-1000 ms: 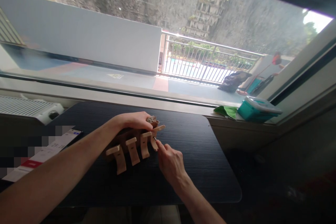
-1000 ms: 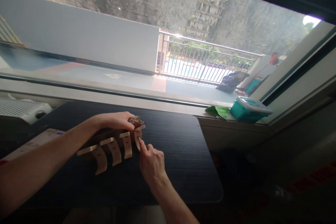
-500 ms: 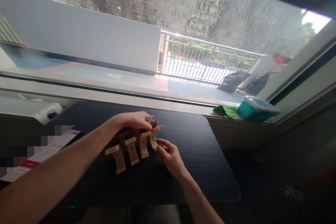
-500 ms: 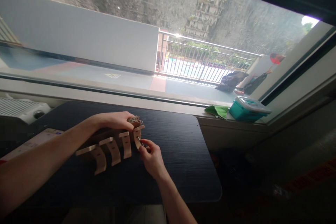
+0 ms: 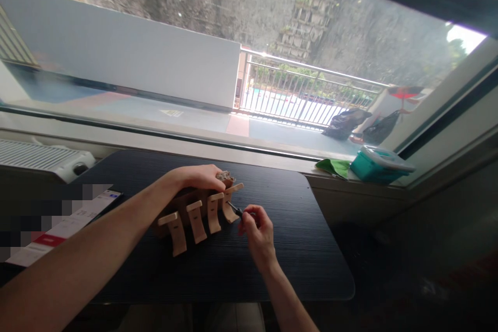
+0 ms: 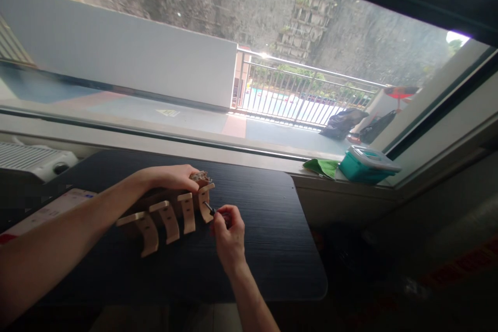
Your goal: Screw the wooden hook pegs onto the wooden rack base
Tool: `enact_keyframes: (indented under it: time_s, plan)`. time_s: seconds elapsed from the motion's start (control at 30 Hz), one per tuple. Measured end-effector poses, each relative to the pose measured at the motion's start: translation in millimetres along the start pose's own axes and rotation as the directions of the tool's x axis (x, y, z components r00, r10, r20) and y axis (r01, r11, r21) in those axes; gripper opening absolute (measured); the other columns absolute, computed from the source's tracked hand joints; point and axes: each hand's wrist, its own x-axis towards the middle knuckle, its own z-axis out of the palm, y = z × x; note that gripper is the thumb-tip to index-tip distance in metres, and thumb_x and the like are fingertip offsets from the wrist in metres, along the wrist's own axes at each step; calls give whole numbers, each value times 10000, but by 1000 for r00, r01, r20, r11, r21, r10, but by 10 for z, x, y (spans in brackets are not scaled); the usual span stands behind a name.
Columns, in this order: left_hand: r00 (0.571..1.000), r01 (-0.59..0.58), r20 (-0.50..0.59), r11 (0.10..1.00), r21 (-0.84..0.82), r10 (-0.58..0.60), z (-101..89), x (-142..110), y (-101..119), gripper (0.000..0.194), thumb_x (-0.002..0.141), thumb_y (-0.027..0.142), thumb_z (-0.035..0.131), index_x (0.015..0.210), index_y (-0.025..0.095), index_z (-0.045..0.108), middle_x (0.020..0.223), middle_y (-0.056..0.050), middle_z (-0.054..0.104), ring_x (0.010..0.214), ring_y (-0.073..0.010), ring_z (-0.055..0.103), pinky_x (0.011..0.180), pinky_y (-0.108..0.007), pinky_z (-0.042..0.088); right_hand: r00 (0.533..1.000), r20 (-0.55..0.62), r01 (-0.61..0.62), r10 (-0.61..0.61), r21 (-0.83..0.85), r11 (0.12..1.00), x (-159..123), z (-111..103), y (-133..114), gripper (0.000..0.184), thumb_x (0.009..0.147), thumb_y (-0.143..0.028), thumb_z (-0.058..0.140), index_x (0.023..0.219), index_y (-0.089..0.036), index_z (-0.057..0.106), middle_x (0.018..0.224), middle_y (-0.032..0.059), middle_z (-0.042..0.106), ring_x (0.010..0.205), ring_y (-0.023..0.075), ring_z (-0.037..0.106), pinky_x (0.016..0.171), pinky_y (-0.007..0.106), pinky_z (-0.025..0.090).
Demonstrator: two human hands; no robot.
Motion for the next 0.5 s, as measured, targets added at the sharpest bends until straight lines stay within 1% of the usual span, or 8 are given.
enact_keyframes:
  time_s: [0.07, 0.13, 0.17, 0.23, 0.27, 0.33, 0.43, 0.5]
  plan:
    - [1000, 0, 1, 1000, -6, 0, -3, 0, -2, 259, 565, 363, 548, 751, 190, 599, 739, 1, 626, 663, -170, 574, 558, -241, 410, 997, -27, 75, -75, -12, 997, -14, -19, 23, 213, 876, -393, 463, 869, -196, 545, 774, 17, 600, 563, 109, 555, 566, 251, 480]
    - [1000, 0, 0, 1000, -10, 0, -6, 1, -5, 264, 563, 364, 553, 755, 190, 605, 743, -2, 631, 670, -175, 578, 562, -245, 413, 972, -30, 227, -234, -150, 962, -35, -49, 59, 261, 921, -368, 405, 869, -184, 583, 911, 64, 601, 659, 122, 591, 635, 263, 489]
    - [1000, 0, -1, 1000, -13, 0, -7, 2, -8, 267, 563, 364, 557, 759, 190, 609, 750, -5, 636, 679, -179, 582, 566, -247, 416, 946, -5, 312, -325, -261, 913, -49, -65, 79, 279, 939, -342, 378, 881, -180, 598, 928, 73, 603, 702, 132, 605, 665, 267, 485]
    - [1000, 0, -9, 1000, -21, -1, -8, 5, -17, 279, 565, 359, 560, 778, 190, 620, 777, -11, 649, 702, -188, 590, 582, -253, 427, 888, 82, 433, -453, -482, 762, -82, -94, 110, 273, 958, -284, 361, 937, -176, 611, 877, 64, 633, 742, 146, 626, 696, 265, 468]
    - [1000, 1, -13, 1000, -27, -1, -8, 6, -22, 289, 566, 356, 560, 793, 189, 625, 790, -16, 654, 710, -191, 592, 590, -257, 431, 869, 119, 459, -480, -557, 692, -100, -105, 119, 251, 956, -265, 375, 969, -174, 609, 842, 52, 650, 733, 148, 633, 693, 260, 460]
    - [1000, 4, -19, 999, -41, -4, -6, 9, -33, 309, 569, 348, 557, 819, 183, 632, 801, -27, 660, 706, -192, 593, 599, -264, 439, 843, 171, 488, -509, -639, 594, -130, -121, 126, 205, 935, -243, 428, 1023, -162, 595, 807, 37, 670, 689, 145, 637, 662, 249, 449]
    - [1000, 6, -16, 998, -61, -7, -2, 9, -40, 309, 571, 338, 557, 824, 180, 636, 786, -34, 659, 679, -189, 589, 600, -270, 445, 804, 233, 539, -547, -675, 504, -155, -147, 118, 182, 903, -205, 468, 1027, -144, 587, 793, 39, 655, 682, 145, 632, 649, 240, 448]
    - [1000, 5, -12, 998, -68, -6, -4, 1, -32, 296, 569, 335, 565, 812, 183, 637, 783, -33, 660, 675, -189, 588, 602, -271, 447, 784, 264, 562, -562, -688, 460, -155, -175, 113, 189, 921, -186, 447, 1027, -139, 596, 794, 44, 643, 688, 140, 628, 647, 232, 449]
